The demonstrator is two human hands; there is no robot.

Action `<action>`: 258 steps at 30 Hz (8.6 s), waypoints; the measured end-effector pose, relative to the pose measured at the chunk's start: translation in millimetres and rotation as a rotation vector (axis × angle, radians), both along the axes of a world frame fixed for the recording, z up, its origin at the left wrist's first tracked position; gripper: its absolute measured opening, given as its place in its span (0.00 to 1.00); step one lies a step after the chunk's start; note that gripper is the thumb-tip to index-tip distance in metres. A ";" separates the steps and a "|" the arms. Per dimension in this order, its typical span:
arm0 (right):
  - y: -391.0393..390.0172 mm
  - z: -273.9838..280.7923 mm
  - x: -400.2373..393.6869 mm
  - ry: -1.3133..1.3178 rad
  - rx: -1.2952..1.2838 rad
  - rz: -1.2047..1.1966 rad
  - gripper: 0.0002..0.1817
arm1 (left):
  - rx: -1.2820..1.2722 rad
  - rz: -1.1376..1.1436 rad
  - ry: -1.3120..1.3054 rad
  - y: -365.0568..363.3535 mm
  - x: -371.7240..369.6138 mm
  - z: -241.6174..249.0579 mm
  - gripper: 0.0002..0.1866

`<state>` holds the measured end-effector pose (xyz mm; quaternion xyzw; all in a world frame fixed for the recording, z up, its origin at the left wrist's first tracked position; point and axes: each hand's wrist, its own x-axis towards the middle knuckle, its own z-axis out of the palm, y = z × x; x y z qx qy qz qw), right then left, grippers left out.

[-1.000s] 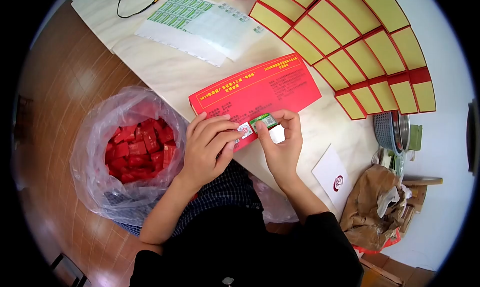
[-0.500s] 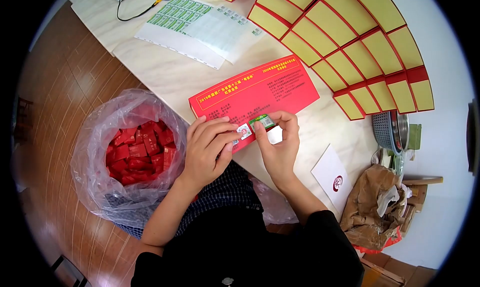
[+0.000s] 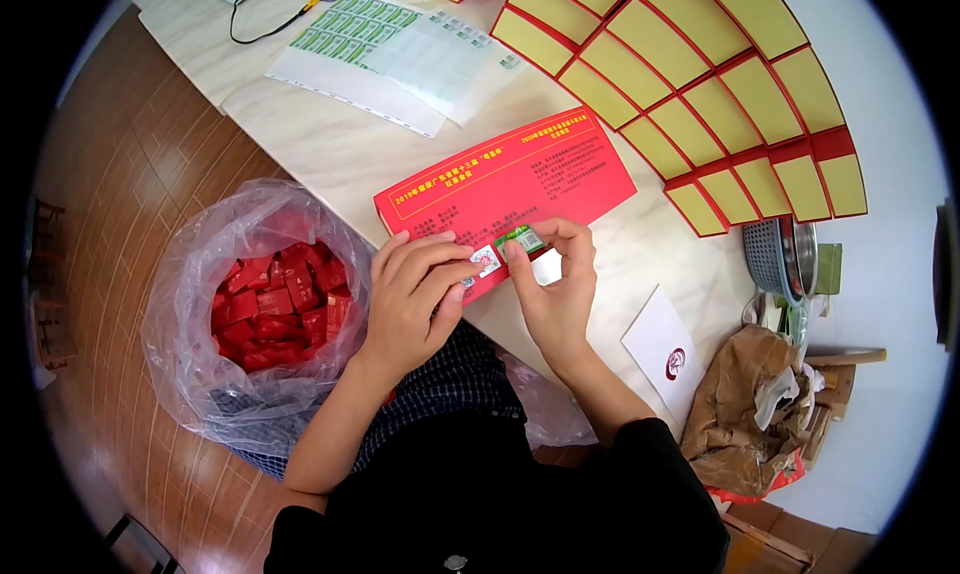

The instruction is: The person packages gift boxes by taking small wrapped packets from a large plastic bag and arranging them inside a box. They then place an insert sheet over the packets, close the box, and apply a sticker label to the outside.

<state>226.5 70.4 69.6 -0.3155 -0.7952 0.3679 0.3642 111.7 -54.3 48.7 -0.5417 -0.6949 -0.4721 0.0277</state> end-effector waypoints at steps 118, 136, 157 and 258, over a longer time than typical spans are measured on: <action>225.4 14.7 -379.6 -0.152 0.966 -0.495 0.26 | -0.232 0.351 0.062 47.3 -121.5 -34.3 0.26; 334.5 132.4 -279.3 -0.747 0.002 -0.569 0.64 | -0.175 0.345 0.011 45.1 -120.3 -37.5 0.24; 109.7 92.8 -155.3 -0.547 0.780 -0.234 0.52 | -0.070 0.311 0.001 23.8 -119.9 -52.4 0.34; -261.8 -301.3 -172.6 -0.731 0.013 1.131 0.36 | 0.320 1.042 -1.309 -271.9 36.1 -207.2 0.35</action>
